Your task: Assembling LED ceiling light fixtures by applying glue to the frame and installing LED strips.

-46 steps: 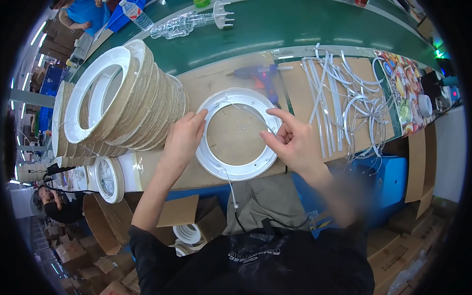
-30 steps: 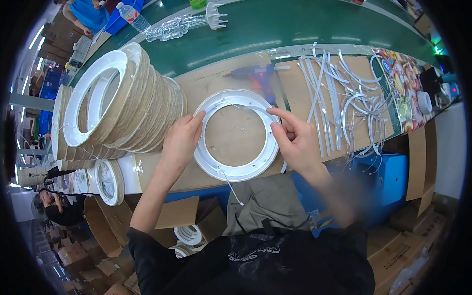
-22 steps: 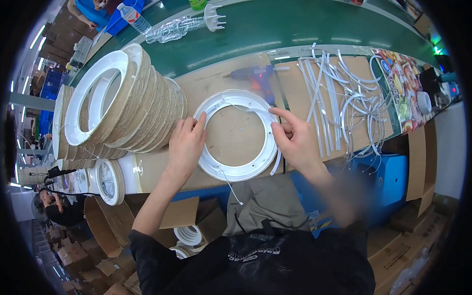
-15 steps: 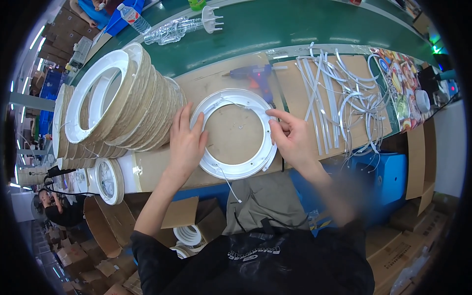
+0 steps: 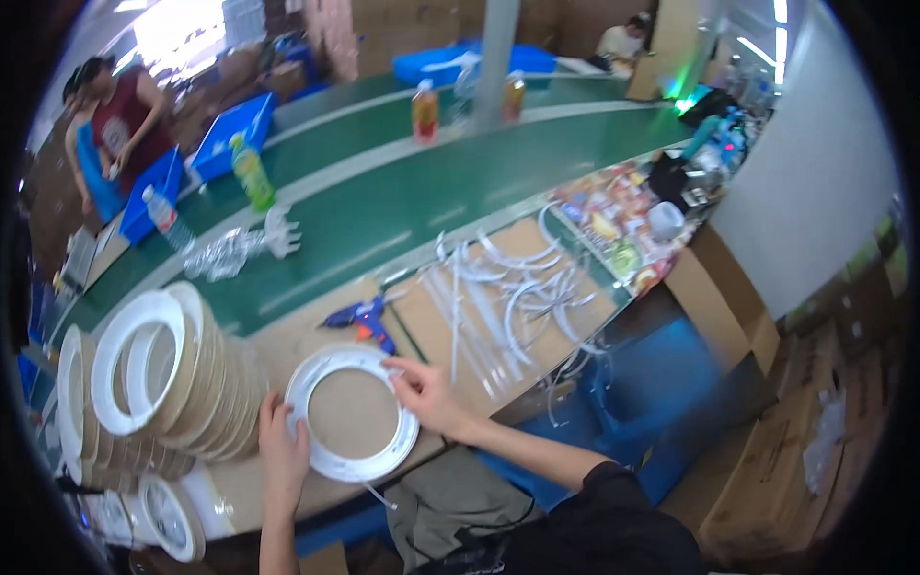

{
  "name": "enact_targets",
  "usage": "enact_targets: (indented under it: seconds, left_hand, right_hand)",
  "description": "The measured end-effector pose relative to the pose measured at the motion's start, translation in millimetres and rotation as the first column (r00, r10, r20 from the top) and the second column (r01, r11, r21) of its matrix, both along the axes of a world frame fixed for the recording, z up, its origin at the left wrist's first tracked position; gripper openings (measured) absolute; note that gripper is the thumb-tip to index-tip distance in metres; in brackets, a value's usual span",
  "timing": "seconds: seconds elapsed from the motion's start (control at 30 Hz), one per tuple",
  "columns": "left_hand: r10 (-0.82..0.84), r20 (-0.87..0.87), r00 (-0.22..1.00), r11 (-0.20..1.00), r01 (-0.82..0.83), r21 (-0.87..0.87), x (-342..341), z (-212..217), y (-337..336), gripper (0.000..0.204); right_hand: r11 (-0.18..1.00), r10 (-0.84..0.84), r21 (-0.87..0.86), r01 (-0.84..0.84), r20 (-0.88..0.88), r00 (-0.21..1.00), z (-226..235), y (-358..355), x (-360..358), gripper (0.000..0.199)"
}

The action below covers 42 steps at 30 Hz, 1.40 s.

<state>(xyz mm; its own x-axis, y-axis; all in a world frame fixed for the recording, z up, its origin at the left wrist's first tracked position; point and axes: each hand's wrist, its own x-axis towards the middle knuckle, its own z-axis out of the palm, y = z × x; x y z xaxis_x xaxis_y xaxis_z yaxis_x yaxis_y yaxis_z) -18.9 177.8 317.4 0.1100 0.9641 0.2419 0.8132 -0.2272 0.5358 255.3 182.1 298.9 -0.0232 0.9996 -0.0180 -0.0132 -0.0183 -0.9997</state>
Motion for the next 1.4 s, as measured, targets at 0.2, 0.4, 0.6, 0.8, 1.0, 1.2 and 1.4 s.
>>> enact_targets:
  seconds: [0.2, 0.4, 0.6, 0.8, 1.0, 1.2, 1.4]
  left_hand:
    - [-0.027, 0.123, 0.992, 1.000, 0.026, 0.010, 5.5, -0.1, -5.1, 0.025]
    - [0.037, 0.058, 0.998, 0.999, -0.039, 0.022, -7.4, -9.2, -7.2, 0.025]
    - [-0.280, -0.042, 0.959, 0.956, 0.282, 0.081, 5.2, 18.6, -12.1, 0.040]
    - [-0.547, -0.215, 0.809, 0.830, 0.490, -0.268, -1.9, 23.4, -21.3, 0.016]
    - [-0.586, -0.262, 0.767, 0.803, 0.506, -0.315, 4.6, 39.2, -18.5, 0.006]
    - [-0.630, -0.360, 0.688, 0.774, 0.513, -0.371, 4.8, 44.2, -8.4, 0.005]
    - [-0.648, -0.133, 0.750, 0.709, 0.530, -0.465, 5.4, 44.4, 1.5, 0.012]
  right_hand:
    - [0.998, -0.031, 0.064, 0.024, 0.118, 0.993, -2.1, -6.8, -2.0, 0.034]
    - [0.996, -0.077, 0.062, 0.065, 0.212, 0.974, -23.1, 4.3, -12.7, 0.034]
    - [0.982, -0.147, 0.153, 0.107, 0.279, 0.949, 6.4, 1.5, -1.8, 0.031]
    - [0.991, -0.103, 0.094, 0.091, 0.137, 0.985, -13.7, 5.5, -10.5, 0.030]
    - [0.987, -0.098, 0.148, 0.068, 0.205, 0.974, -9.3, 0.7, -9.8, 0.031]
    - [0.983, -0.082, 0.181, 0.036, 0.253, 0.964, -10.3, -0.1, -6.5, 0.032]
    - [0.974, -0.107, 0.218, 0.058, 0.221, 0.969, -14.7, 0.0, -7.5, 0.030]
